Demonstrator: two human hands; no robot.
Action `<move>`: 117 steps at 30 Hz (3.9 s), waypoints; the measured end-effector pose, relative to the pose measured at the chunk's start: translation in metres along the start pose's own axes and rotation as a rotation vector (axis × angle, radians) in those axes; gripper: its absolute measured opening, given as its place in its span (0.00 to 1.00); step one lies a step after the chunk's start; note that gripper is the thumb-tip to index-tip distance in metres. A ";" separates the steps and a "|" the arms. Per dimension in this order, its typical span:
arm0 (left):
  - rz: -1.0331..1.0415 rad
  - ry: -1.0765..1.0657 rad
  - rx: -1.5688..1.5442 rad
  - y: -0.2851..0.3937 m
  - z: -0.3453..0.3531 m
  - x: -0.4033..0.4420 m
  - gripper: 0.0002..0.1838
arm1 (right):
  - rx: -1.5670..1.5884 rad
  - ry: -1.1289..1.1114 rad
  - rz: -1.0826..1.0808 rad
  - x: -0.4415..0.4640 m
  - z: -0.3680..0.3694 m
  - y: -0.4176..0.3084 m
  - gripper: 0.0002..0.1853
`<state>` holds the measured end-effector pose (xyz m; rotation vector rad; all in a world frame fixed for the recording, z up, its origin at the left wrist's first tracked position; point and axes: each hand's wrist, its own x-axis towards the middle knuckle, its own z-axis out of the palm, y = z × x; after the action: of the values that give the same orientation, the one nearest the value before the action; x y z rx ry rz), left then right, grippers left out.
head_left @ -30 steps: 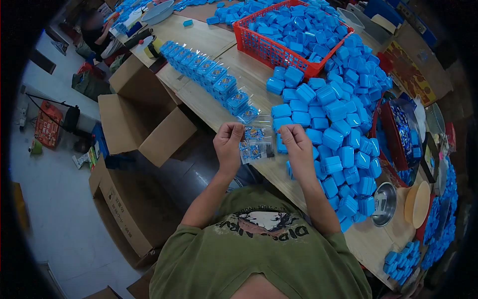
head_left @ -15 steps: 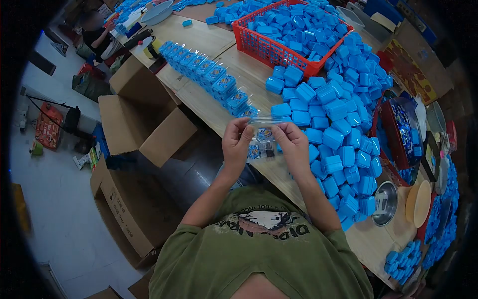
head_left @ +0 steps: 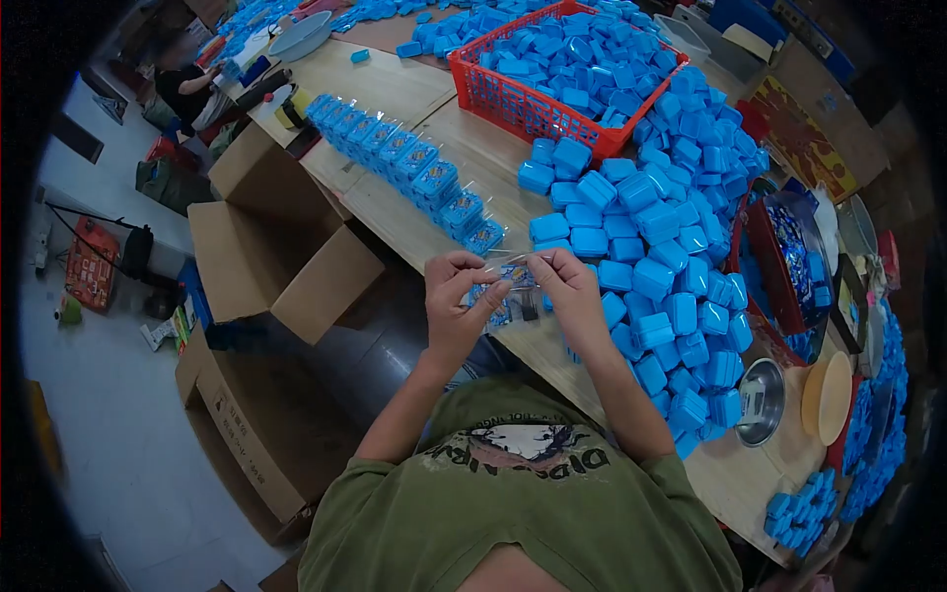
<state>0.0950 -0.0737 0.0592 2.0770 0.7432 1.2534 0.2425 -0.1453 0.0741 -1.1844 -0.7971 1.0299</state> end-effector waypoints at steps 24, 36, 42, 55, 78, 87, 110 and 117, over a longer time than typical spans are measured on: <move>-0.817 -0.022 -0.883 -0.015 -0.020 0.006 0.15 | -1.747 0.526 -0.316 0.118 -0.089 0.016 0.19; -0.795 -0.056 -1.008 -0.015 -0.027 0.010 0.25 | -1.732 0.305 -0.360 0.101 -0.082 0.028 0.27; -0.831 -0.068 -1.072 -0.018 -0.029 0.010 0.25 | -1.531 0.231 -0.411 0.084 -0.073 0.004 0.27; -0.796 -0.201 -1.085 -0.002 -0.020 0.015 0.25 | -0.571 -0.114 -0.337 0.013 -0.024 -0.037 0.27; -0.791 -0.231 -1.098 0.006 -0.014 0.014 0.26 | -0.690 -0.123 -0.538 -0.001 -0.043 -0.035 0.28; -0.823 -0.205 -1.057 0.005 -0.007 0.014 0.23 | -0.588 -0.083 -0.420 -0.003 -0.053 -0.032 0.28; -0.663 -0.307 -0.836 0.032 0.053 0.018 0.24 | -0.877 0.063 -0.600 -0.028 -0.032 -0.027 0.25; -0.560 -0.387 -0.731 0.041 0.042 0.011 0.24 | -0.303 -0.045 -0.130 -0.024 -0.063 -0.040 0.19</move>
<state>0.1435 -0.1015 0.0791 1.3167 0.5203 0.6362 0.3004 -0.1920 0.0994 -1.3494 -1.0789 0.8503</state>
